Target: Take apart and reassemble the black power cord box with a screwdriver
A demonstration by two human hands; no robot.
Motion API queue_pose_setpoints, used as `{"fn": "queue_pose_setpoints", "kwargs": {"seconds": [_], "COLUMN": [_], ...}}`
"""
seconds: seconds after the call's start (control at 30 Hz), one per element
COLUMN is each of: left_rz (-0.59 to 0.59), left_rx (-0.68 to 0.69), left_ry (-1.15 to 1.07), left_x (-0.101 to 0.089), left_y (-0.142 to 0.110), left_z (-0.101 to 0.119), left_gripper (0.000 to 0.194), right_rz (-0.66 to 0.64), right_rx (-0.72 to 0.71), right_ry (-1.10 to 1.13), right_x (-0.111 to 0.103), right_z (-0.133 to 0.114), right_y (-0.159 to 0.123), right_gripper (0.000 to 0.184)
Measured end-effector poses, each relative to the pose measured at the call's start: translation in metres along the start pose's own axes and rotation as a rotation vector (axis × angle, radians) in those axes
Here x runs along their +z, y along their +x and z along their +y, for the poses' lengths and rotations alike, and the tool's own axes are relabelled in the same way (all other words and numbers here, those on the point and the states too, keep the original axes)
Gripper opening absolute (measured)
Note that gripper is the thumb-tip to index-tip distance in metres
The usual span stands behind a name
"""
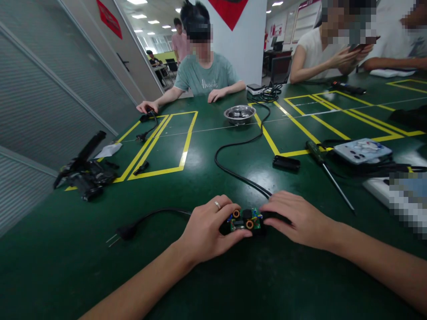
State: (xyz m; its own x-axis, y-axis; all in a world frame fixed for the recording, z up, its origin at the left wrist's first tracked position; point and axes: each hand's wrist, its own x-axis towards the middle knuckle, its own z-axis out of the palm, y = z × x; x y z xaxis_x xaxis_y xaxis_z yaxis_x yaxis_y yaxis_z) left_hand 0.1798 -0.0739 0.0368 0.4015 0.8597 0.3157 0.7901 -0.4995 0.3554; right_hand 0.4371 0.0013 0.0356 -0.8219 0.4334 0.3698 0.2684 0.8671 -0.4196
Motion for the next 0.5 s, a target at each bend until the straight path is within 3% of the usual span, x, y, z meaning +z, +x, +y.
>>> {"fn": "queue_pose_setpoints", "kwargs": {"seconds": [0.07, 0.23, 0.37, 0.5], "left_rz": [-0.064, -0.276, -0.316, -0.307], "left_rx": [0.016, 0.083, 0.087, 0.08], "left_ry": [-0.001, -0.008, 0.029, 0.055], "left_x": [-0.004, -0.014, -0.01, -0.005], "left_y": [0.003, 0.005, 0.003, 0.005], "left_z": [0.002, 0.003, 0.003, 0.004], "left_gripper": [0.046, 0.08, 0.057, 0.053], "right_rz": [-0.039, -0.032, -0.095, -0.152], "right_rx": [-0.004, 0.073, 0.13, 0.218], "right_ry": [0.033, 0.089, 0.097, 0.086], "right_x": [0.005, 0.004, -0.001, -0.001], "right_z": [0.002, 0.006, 0.005, 0.002], "right_y": [0.0, -0.002, -0.002, -0.002], "right_gripper": [0.019, 0.02, 0.02, 0.021]}}
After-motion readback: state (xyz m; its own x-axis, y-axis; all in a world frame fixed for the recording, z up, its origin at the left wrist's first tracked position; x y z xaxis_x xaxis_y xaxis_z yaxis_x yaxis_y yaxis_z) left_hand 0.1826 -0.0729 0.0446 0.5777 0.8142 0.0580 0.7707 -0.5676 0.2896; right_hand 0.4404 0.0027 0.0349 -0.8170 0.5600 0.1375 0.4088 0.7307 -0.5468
